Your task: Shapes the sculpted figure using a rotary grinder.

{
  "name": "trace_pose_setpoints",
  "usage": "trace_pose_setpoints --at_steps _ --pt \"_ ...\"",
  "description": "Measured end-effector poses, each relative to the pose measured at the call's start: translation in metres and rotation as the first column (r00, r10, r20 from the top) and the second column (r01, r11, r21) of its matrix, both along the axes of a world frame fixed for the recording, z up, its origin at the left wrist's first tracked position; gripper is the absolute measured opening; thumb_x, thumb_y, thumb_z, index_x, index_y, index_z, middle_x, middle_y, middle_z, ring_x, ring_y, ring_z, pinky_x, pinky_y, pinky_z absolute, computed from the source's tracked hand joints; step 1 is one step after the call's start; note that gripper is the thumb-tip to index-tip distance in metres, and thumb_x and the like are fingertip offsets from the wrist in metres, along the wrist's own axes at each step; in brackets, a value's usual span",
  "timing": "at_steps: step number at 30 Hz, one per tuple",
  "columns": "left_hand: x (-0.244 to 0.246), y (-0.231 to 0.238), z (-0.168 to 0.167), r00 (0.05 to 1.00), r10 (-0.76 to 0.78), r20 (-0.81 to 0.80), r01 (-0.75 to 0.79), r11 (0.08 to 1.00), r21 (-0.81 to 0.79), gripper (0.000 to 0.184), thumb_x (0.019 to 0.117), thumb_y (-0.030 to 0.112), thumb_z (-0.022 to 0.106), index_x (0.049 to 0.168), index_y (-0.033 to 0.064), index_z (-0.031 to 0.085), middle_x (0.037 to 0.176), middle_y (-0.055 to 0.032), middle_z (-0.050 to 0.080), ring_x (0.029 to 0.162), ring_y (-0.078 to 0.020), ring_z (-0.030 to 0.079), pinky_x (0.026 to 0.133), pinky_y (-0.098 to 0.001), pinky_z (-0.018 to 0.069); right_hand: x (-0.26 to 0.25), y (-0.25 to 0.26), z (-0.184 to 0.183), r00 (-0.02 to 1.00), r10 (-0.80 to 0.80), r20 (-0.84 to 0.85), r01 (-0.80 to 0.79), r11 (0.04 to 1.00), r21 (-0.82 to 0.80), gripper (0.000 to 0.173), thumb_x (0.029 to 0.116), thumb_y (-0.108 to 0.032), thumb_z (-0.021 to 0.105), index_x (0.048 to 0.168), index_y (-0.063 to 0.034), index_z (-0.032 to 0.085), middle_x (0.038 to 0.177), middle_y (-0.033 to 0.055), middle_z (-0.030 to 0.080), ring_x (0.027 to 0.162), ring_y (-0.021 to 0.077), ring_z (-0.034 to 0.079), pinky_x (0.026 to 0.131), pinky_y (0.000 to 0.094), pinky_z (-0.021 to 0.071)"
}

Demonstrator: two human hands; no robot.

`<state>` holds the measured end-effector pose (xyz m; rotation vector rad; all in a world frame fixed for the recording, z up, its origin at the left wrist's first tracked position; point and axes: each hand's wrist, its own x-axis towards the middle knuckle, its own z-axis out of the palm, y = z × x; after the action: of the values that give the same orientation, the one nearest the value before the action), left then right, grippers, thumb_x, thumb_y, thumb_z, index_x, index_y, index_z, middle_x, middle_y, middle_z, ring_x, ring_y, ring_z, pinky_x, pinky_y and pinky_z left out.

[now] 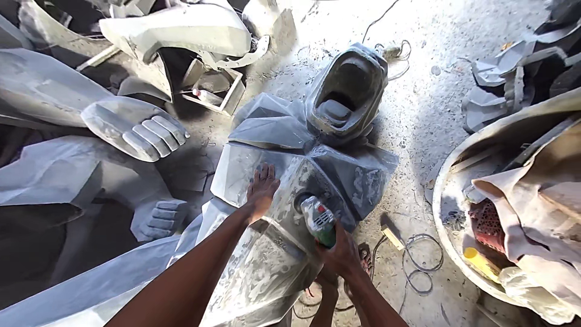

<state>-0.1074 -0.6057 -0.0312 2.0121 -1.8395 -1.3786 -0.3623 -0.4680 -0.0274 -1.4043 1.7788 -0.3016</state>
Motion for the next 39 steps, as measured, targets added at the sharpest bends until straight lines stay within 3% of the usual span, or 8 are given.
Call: trace_pose_setpoints --at_steps 4,10,13,21,26,29,33,39 --pt "-0.001 0.0 -0.011 0.998 -0.005 0.056 0.007 1.0 -0.028 0.069 0.1099 0.052 0.018 0.168 0.0178 0.004 0.175 -0.0014 -0.008 0.159 -0.0326 -0.011 0.12 -0.0717 0.0016 -0.016 -0.037 0.003 0.994 -0.112 0.01 0.112 0.994 -0.018 0.076 0.0849 -0.057 0.073 0.141 -0.0097 0.053 0.106 0.0064 0.074 0.099 0.0198 0.072 0.089 0.0471 0.0598" --pt "-0.005 0.002 -0.019 0.985 -0.011 0.171 0.026 0.996 -0.087 0.071 0.1085 0.055 0.018 0.168 0.0175 0.005 0.175 -0.0015 -0.004 0.16 -0.0313 -0.007 0.121 -0.0694 0.0059 -0.044 -0.034 0.006 0.991 0.13 -0.021 -0.128 0.988 0.092 0.088 0.0835 -0.055 0.074 0.152 -0.0069 0.045 0.122 0.0103 0.072 0.111 0.0236 0.07 0.096 0.0497 0.0573" --pt "-0.009 0.002 -0.015 0.978 -0.008 0.207 0.024 0.997 -0.076 0.073 0.1076 0.057 0.017 0.168 0.0166 0.007 0.175 -0.0028 -0.001 0.16 -0.0325 -0.005 0.122 -0.0682 0.0081 -0.054 -0.022 -0.002 0.988 0.154 -0.015 -0.152 0.984 0.09 0.088 0.0805 -0.052 0.078 0.151 -0.0084 0.047 0.118 0.0106 0.073 0.106 0.0255 0.072 0.09 0.0516 0.0591" --pt "-0.02 0.007 -0.028 0.937 0.226 0.267 -0.177 0.965 -0.194 0.088 0.0976 0.077 0.023 0.167 0.0231 0.019 0.174 -0.0002 0.013 0.16 -0.0295 0.006 0.124 -0.0676 0.0082 -0.125 -0.079 0.016 0.986 0.059 0.153 -0.078 0.989 0.123 0.087 0.0797 -0.055 0.08 0.144 -0.0045 0.052 0.112 0.0088 0.074 0.103 0.0178 0.072 0.093 0.0453 0.0593" --pt "-0.095 -0.032 -0.021 0.654 0.626 0.426 -0.526 0.78 -0.339 0.087 0.0981 0.074 0.032 0.159 0.0117 0.04 0.165 -0.0181 0.034 0.154 -0.0405 0.027 0.123 -0.0653 0.0165 -0.192 -0.144 0.016 0.985 0.037 0.166 -0.053 0.994 0.094 0.087 0.0795 -0.053 0.081 0.146 -0.0061 0.05 0.113 0.0066 0.073 0.104 0.0149 0.071 0.093 0.043 0.0597" --pt "-0.126 -0.063 -0.028 0.447 0.659 0.605 -0.563 0.732 -0.382 0.099 0.092 0.081 0.031 0.154 0.005 0.044 0.159 -0.0266 0.039 0.15 -0.0437 0.035 0.121 -0.0619 0.0249 -0.219 -0.19 0.005 0.991 0.097 0.096 -0.108 0.987 0.117 0.085 0.0818 -0.058 0.075 0.148 -0.0105 0.048 0.109 0.004 0.073 0.099 0.0149 0.072 0.088 0.0439 0.0608" --pt "-0.112 -0.063 -0.024 0.547 0.562 0.62 -0.493 0.815 -0.304 0.113 0.0854 0.087 0.034 0.151 -0.0047 0.042 0.153 -0.0362 0.038 0.144 -0.0529 0.035 0.117 -0.0665 0.0282 -0.224 -0.242 0.002 0.956 0.292 -0.043 -0.283 0.948 0.145 0.08 0.0841 -0.059 0.07 0.147 -0.0141 0.05 0.109 0.006 0.073 0.1 0.0213 0.072 0.086 0.0491 0.0596" --pt "-0.109 -0.066 -0.023 0.529 0.577 0.622 -0.501 0.804 -0.32 0.113 0.0796 0.089 0.038 0.144 -0.0026 0.049 0.151 -0.0319 0.042 0.141 -0.0491 0.041 0.114 -0.063 0.0339 -0.192 -0.294 -0.002 0.799 0.549 -0.244 -0.555 0.83 0.049 0.073 0.0866 -0.056 0.068 0.147 -0.0173 0.052 0.118 0.0056 0.072 0.101 0.0237 0.073 0.082 0.0488 0.0606"
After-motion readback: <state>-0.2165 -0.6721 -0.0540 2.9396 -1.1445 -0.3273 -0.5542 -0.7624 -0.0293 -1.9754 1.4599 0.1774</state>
